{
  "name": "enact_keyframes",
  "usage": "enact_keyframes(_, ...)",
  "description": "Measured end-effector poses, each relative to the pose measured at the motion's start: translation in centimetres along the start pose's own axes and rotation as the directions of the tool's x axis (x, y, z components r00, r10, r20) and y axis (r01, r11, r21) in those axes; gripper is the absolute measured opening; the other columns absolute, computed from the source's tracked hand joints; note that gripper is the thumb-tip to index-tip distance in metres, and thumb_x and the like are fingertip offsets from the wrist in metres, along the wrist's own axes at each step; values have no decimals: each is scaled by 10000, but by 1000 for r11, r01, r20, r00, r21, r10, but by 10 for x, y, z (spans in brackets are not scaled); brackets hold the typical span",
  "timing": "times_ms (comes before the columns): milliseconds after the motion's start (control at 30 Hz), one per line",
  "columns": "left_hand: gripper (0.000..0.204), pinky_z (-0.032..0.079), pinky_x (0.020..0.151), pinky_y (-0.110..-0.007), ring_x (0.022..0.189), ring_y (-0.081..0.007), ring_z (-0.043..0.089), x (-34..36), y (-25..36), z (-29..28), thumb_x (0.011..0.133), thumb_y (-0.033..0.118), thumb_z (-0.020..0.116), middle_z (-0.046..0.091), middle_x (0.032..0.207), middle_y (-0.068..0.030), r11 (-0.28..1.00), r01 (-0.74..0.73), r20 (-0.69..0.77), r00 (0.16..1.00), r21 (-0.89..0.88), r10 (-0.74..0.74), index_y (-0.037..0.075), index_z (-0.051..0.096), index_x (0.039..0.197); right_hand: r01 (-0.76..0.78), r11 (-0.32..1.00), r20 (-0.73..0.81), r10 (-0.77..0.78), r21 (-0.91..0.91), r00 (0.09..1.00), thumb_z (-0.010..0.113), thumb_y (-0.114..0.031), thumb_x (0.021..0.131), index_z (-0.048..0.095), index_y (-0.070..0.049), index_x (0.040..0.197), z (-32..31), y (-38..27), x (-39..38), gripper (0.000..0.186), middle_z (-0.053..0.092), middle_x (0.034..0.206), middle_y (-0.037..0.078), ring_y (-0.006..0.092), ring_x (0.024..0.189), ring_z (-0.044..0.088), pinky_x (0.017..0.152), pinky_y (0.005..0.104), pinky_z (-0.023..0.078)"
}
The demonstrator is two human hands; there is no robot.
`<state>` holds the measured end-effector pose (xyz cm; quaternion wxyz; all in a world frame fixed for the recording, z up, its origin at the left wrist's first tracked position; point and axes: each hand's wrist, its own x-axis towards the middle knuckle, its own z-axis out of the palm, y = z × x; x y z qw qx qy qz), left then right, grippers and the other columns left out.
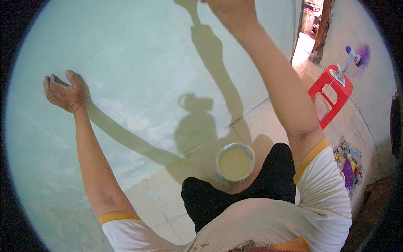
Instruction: The person applies paint to an interior wall using a brush, dipping the brush into a bucket of paint between strokes.
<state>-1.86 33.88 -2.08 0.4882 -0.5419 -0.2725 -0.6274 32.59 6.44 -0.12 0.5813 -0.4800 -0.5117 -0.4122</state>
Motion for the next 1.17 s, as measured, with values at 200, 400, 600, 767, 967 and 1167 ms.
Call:
enact_keyframes(200, 574, 272, 1078, -486, 1291, -339, 403, 1, -4, -5, 876, 449, 553, 473, 1351, -197, 1000, 3, 3, 1000, -7, -3, 2, 494, 1231, -122, 991, 177, 130, -53, 976, 636, -169, 906, 684, -12, 962, 11, 15, -165, 173, 653, 820, 174, 303, 696, 642, 603, 380, 500)
enact_keyframes(400, 626, 275, 1083, -479, 1292, -348, 403, 2, 1, -7, 859, 464, 549, 466, 1359, -213, 1000, 9, 20, 1000, 11, -9, -23, 489, 1248, -644, 754, 421, 629, -126, 654, 578, -266, 933, 669, -72, 1085, -29, 9, -349, 263, 641, 830, 183, 361, 719, 629, 630, 445, 500)
enact_keyframes(600, 618, 280, 1074, -493, 1281, -368, 410, 0, 3, -2, 842, 460, 554, 482, 1334, -242, 1000, 21, 43, 999, 12, -22, -47, 529, 1195, -707, 674, 443, 712, -215, 545, 576, -252, 958, 680, 3, 966, -37, 46, -397, 276, 607, 623, 122, 156, 499, 577, 528, 315, 477)
enact_keyframes(767, 617, 304, 1050, -495, 1253, -371, 435, -2, 2, -2, 833, 458, 568, 506, 1304, -250, 996, -13, 66, 998, 91, 7, -61, 547, 1164, -657, 725, 442, 668, -207, 599, 575, -272, 921, 672, -17, 950, -24, 71, -304, 274, 632, 757, 242, 385, 673, 633, 615, 431, 493)
enact_keyframes(967, 633, 325, 1026, -491, 1216, -358, 473, -7, -26, 14, 840, 499, 568, 539, 1269, -231, 988, -63, 58, 997, 142, 55, -57, 577, 1143, -753, 609, 225, 720, 251, 657, 587, -263, 947, 681, -3, 1040, -41, 51, -210, 292, 679, 746, 110, 164, 560, 631, 570, 327, 510)
enact_keyframes(1167, 685, 337, 1032, -473, 1235, -362, 471, -14, -33, 28, 858, 567, 520, 536, 1306, -220, 979, -94, 23, 996, 180, 91, -49, 591, 1147, -723, 682, 168, 704, 111, 690, 577, -221, 968, 680, -12, 1127, -37, 82, -310, 282, 673, 794, 83, 122, 648, 628, 625, 261, 514)
